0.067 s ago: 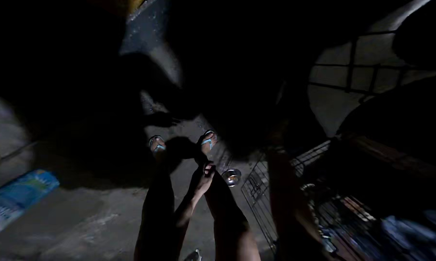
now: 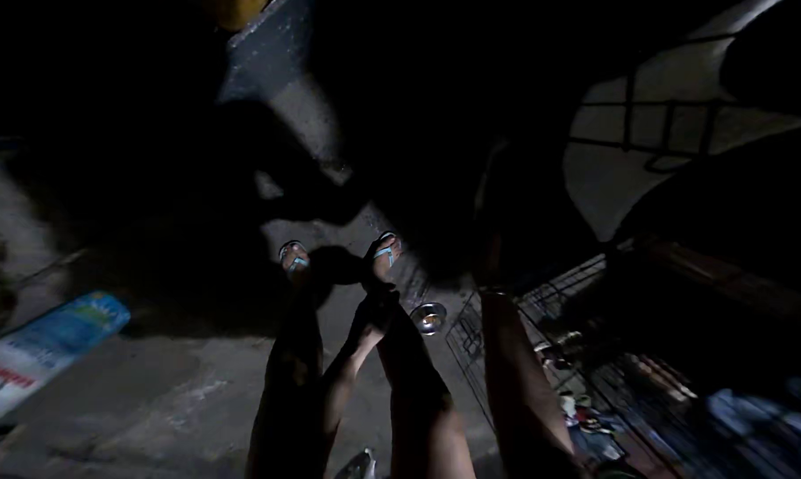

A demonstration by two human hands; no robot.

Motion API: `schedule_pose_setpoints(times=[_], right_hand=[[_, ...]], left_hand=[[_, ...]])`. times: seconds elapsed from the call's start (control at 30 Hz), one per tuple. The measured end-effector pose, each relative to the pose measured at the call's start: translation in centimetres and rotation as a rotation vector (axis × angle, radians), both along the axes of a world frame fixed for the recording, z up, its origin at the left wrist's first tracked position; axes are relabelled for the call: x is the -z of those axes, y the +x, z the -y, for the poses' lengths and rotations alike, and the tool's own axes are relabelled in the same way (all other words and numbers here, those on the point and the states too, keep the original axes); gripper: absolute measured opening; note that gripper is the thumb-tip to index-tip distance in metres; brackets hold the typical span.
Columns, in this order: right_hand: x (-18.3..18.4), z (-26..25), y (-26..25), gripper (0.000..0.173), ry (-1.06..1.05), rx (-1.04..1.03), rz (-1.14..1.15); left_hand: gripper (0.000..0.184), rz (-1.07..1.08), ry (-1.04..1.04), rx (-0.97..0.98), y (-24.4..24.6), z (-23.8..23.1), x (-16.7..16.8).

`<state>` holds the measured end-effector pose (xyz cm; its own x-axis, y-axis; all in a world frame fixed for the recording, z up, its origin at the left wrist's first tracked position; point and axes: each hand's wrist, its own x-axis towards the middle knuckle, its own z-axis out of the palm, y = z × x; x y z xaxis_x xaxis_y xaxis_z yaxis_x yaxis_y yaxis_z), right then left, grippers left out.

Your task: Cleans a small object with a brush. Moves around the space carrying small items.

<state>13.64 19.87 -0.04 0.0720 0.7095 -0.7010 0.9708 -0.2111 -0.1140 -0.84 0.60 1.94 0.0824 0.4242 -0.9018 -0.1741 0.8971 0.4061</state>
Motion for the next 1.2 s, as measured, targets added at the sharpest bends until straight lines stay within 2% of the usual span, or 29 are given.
schedule_pose_setpoints(times=[0.17,0.27,0.33,0.4,0.5,0.53,0.6,0.67,0.73,0.77,0.83,0.9,0.97,1.1,1.2], right_hand=[[-8.3,5.5,1.3,0.041,0.003,0.27,-0.062],[-12.7,14.2,0.9,0.045,0.019,0.392,-0.291],[-15.3,20.3,0.1,0.052,-0.01,0.479,-0.424],[-16.8,25.4,0.5,0.052,-0.041,0.439,-0.468],[-19.5,28.4,3.9,0.041,0.023,0.144,-0.24],[-20.6,28.2,6.4,0.038,0.123,0.035,-0.148],[-23.8,26.4,12.9,0.039,0.362,-0.064,0.054],[-27.7,23.7,19.6,0.044,0.488,0.023,0.297],[-29.7,21.0,25.8,0.046,0.45,0.237,0.464],[-29.5,20.4,29.0,0.046,0.378,0.356,0.446],[-27.5,20.8,34.5,0.045,0.188,0.573,0.199],[-24.5,22.3,36.4,0.044,-0.052,0.736,-0.064],[-22.3,23.2,33.9,0.045,-0.207,0.887,-0.22],[-21.2,26.2,26.0,0.049,-0.207,0.933,-0.31],[-19.3,26.5,18.5,0.045,-0.195,0.935,-0.382]], left_hand=[[0.048,0.088,0.049,0.022,0.1,-1.7,-3.6],[0.058,0.255,0.004,-0.026,2.8,-1.6,-6.0],[0.05,0.254,-0.052,0.023,4.3,-0.6,-9.2],[0.041,0.163,-0.135,0.06,5.6,1.8,-11.2],[0.038,0.051,-0.275,-0.092,5.6,7.2,-11.3],[0.035,0.022,-0.306,-0.144,4.9,8.6,-11.3],[0.035,-0.071,-0.3,-0.102,2.6,11.9,-12.3],[0.039,-0.204,-0.333,-0.041,0.6,15.9,-12.7],[0.039,-0.269,-0.437,-0.149,-1.2,18.0,-13.4],[0.038,-0.29,-0.472,-0.239,-1.9,18.8,-13.7],[0.035,-0.276,-0.497,-0.366,-3.5,20.2,-15.2],[0.037,-0.252,-0.485,-0.375,-5.2,21.2,-16.6],[0.037,-0.276,-0.48,-0.376,-6.6,22.0,-17.0],[0.032,-0.347,-0.515,-0.343,-9.0,24.4,-16.7],[0.034,-0.421,-0.505,-0.164,-10.8,26.2,-16.5]])
